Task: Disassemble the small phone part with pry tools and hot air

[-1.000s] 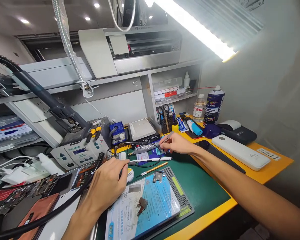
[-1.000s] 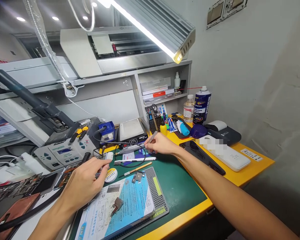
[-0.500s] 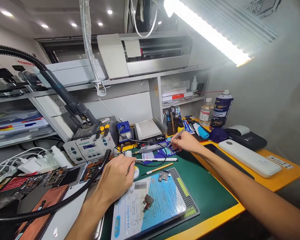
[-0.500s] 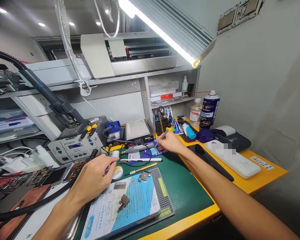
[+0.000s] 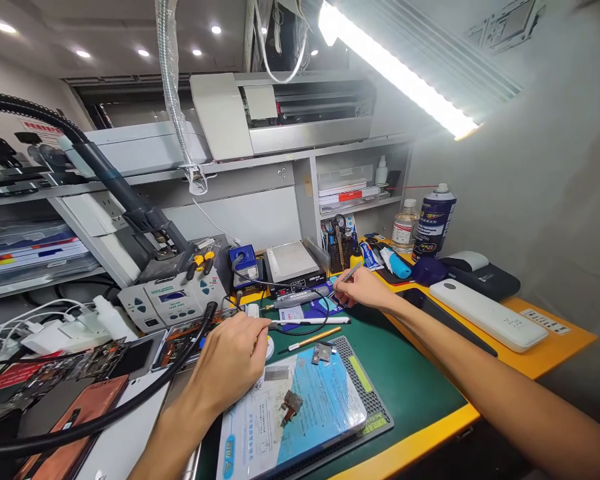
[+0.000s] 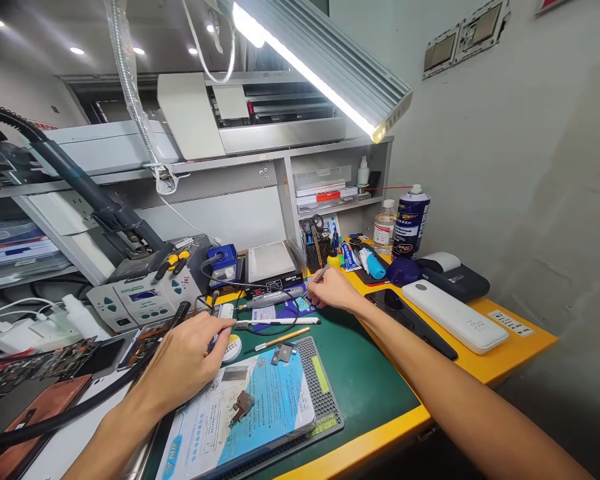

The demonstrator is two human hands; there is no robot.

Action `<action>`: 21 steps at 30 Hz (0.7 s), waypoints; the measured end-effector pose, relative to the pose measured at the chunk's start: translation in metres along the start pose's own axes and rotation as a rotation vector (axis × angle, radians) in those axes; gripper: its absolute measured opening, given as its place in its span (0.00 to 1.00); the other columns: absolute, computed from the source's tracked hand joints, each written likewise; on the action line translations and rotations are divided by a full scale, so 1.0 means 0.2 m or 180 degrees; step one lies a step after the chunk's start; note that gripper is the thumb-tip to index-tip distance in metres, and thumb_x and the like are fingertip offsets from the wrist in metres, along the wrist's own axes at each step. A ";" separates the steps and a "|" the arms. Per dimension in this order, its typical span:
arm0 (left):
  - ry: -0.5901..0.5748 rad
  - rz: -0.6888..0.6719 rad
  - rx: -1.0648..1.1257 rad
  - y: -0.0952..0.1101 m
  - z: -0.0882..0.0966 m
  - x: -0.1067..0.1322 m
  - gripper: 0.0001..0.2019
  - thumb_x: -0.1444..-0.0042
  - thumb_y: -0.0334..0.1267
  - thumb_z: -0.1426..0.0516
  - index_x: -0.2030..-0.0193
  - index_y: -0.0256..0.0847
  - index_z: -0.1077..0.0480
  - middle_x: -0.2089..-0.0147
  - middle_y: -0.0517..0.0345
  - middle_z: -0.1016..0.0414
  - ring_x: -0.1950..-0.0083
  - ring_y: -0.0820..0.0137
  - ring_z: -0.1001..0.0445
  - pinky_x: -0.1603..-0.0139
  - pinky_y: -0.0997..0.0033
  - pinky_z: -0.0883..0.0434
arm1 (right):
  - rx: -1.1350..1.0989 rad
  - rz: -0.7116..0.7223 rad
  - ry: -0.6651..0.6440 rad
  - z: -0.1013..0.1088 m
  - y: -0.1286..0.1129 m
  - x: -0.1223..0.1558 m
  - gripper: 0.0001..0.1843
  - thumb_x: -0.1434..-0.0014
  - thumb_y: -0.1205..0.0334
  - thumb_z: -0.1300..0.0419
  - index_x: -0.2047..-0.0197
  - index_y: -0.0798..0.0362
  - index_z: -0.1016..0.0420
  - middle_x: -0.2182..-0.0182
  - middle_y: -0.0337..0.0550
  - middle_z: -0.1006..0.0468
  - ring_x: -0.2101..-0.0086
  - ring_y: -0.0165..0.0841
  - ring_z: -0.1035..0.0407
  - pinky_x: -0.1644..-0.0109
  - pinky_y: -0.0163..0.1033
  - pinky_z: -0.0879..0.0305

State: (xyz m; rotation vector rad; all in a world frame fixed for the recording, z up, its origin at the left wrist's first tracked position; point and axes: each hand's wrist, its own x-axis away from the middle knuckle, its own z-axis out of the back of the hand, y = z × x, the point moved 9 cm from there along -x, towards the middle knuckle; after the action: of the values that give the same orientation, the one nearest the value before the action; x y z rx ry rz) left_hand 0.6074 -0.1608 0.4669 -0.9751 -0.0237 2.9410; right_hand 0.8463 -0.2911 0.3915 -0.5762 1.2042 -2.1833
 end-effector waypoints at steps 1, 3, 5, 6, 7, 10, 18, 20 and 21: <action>-0.0002 0.0003 0.0004 0.00 0.00 0.00 0.12 0.36 0.32 0.48 0.57 0.39 0.23 0.66 0.55 0.22 0.65 0.65 0.23 0.64 0.64 0.28 | -0.0024 -0.0007 -0.0013 0.00 0.00 0.00 0.14 0.32 0.56 0.40 0.50 0.57 0.26 0.58 0.44 0.22 0.64 0.32 0.25 0.61 0.41 0.24; -0.0005 0.0009 0.0015 0.00 0.00 0.00 0.12 0.36 0.32 0.48 0.57 0.39 0.23 0.66 0.56 0.22 0.65 0.65 0.23 0.64 0.64 0.29 | -0.0063 -0.0022 0.0004 0.00 0.00 0.00 0.14 0.32 0.56 0.40 0.49 0.57 0.26 0.58 0.45 0.22 0.64 0.32 0.25 0.61 0.41 0.24; -0.0008 0.0013 0.0021 0.00 0.00 0.00 0.12 0.36 0.32 0.49 0.57 0.39 0.23 0.67 0.56 0.22 0.66 0.66 0.23 0.64 0.65 0.29 | -0.0086 -0.0047 0.0065 0.02 0.01 -0.01 0.15 0.32 0.56 0.41 0.49 0.57 0.26 0.58 0.45 0.22 0.64 0.32 0.25 0.61 0.40 0.25; -0.0010 0.0012 0.0021 0.01 0.00 0.00 0.12 0.36 0.32 0.49 0.57 0.39 0.23 0.67 0.56 0.22 0.66 0.66 0.24 0.65 0.65 0.29 | -0.0091 -0.0062 0.0089 0.02 0.01 -0.01 0.15 0.32 0.55 0.41 0.49 0.57 0.26 0.58 0.45 0.22 0.64 0.31 0.25 0.62 0.40 0.25; -0.0012 0.0008 0.0021 0.01 0.00 0.00 0.12 0.36 0.32 0.49 0.58 0.40 0.23 0.67 0.56 0.22 0.66 0.66 0.24 0.65 0.66 0.29 | -0.0093 -0.0077 0.0098 0.03 0.02 -0.01 0.15 0.32 0.55 0.41 0.49 0.57 0.26 0.58 0.44 0.22 0.64 0.31 0.25 0.62 0.40 0.25; -0.0012 -0.0003 0.0019 0.01 0.01 -0.01 0.13 0.36 0.33 0.49 0.58 0.40 0.23 0.67 0.56 0.21 0.66 0.66 0.23 0.66 0.66 0.29 | -0.0098 -0.0105 0.0045 0.02 0.03 -0.02 0.14 0.32 0.56 0.41 0.49 0.57 0.26 0.57 0.45 0.22 0.63 0.32 0.25 0.61 0.41 0.25; -0.0049 -0.0020 0.0032 0.02 -0.01 0.00 0.13 0.35 0.33 0.49 0.57 0.40 0.23 0.67 0.56 0.21 0.65 0.65 0.23 0.65 0.65 0.29 | -0.0236 -0.0043 -0.0130 -0.04 0.03 -0.02 0.14 0.32 0.55 0.40 0.50 0.57 0.26 0.58 0.44 0.22 0.64 0.32 0.25 0.61 0.41 0.25; -0.0067 -0.0022 0.0042 0.02 -0.01 0.00 0.13 0.35 0.34 0.49 0.57 0.40 0.23 0.66 0.56 0.21 0.65 0.65 0.23 0.64 0.65 0.29 | -0.0266 -0.0030 -0.0157 -0.05 0.03 -0.02 0.15 0.32 0.55 0.41 0.49 0.57 0.26 0.57 0.45 0.22 0.63 0.32 0.25 0.60 0.41 0.24; -0.0075 -0.0021 0.0047 0.02 -0.02 0.00 0.13 0.35 0.34 0.49 0.56 0.40 0.23 0.66 0.56 0.21 0.65 0.65 0.23 0.64 0.65 0.29 | -0.0277 -0.0023 -0.0159 -0.05 0.02 -0.02 0.15 0.32 0.55 0.41 0.49 0.57 0.26 0.57 0.45 0.22 0.63 0.33 0.25 0.59 0.42 0.24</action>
State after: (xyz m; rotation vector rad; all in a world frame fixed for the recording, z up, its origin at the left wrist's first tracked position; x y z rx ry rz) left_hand 0.6093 -0.1642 0.4645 -0.9365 -0.0062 2.9423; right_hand 0.8440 -0.2850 0.3821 -0.6681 1.2771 -2.1180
